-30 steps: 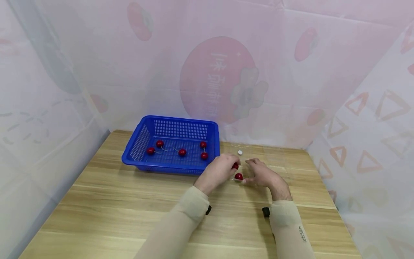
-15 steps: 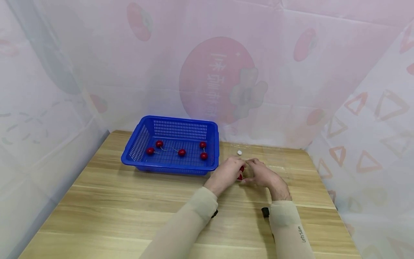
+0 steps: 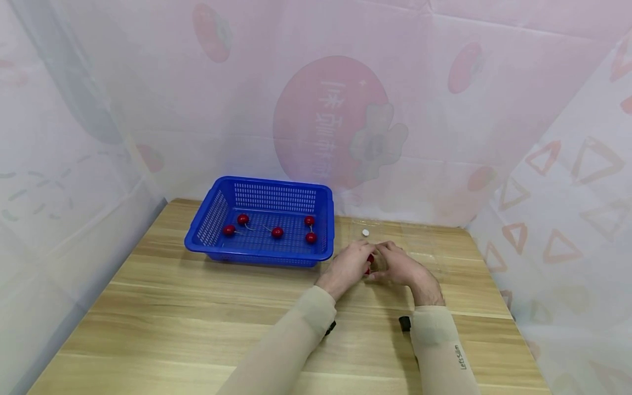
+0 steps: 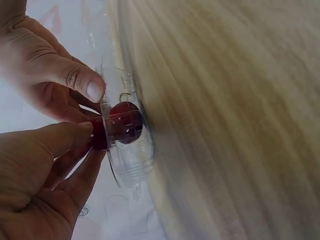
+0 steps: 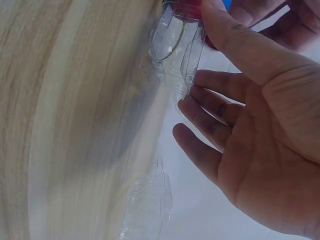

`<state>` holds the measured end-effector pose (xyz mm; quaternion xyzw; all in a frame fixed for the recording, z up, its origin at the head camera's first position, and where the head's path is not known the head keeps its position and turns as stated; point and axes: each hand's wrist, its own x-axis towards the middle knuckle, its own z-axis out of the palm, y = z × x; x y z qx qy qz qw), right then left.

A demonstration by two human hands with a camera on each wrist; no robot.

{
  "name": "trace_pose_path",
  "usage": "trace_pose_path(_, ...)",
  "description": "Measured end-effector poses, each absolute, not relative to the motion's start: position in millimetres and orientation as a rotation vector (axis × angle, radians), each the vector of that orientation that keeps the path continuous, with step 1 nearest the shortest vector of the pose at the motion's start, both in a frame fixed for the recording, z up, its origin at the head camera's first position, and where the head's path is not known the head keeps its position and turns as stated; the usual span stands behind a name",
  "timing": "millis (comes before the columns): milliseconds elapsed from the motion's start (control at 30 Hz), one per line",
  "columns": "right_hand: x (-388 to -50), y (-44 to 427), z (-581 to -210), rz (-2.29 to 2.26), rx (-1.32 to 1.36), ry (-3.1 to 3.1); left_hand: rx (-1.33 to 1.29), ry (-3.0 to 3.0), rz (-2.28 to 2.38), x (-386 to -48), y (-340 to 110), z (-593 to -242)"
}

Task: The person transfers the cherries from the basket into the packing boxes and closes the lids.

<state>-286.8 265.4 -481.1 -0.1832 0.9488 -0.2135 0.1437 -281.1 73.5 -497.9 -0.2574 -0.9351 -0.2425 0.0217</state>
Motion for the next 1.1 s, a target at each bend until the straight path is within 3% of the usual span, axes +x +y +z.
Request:
trace_pose_path(567,-286,264,-479,-0.640,-0.466,2.710,-0.802,-2.828,-0.854,-273,46,-448)
trace_pose_path(1100,-289,264,-481,-0.596,-0.462,2.725,-0.741,-2.750,-0.890,-285,-9,-432)
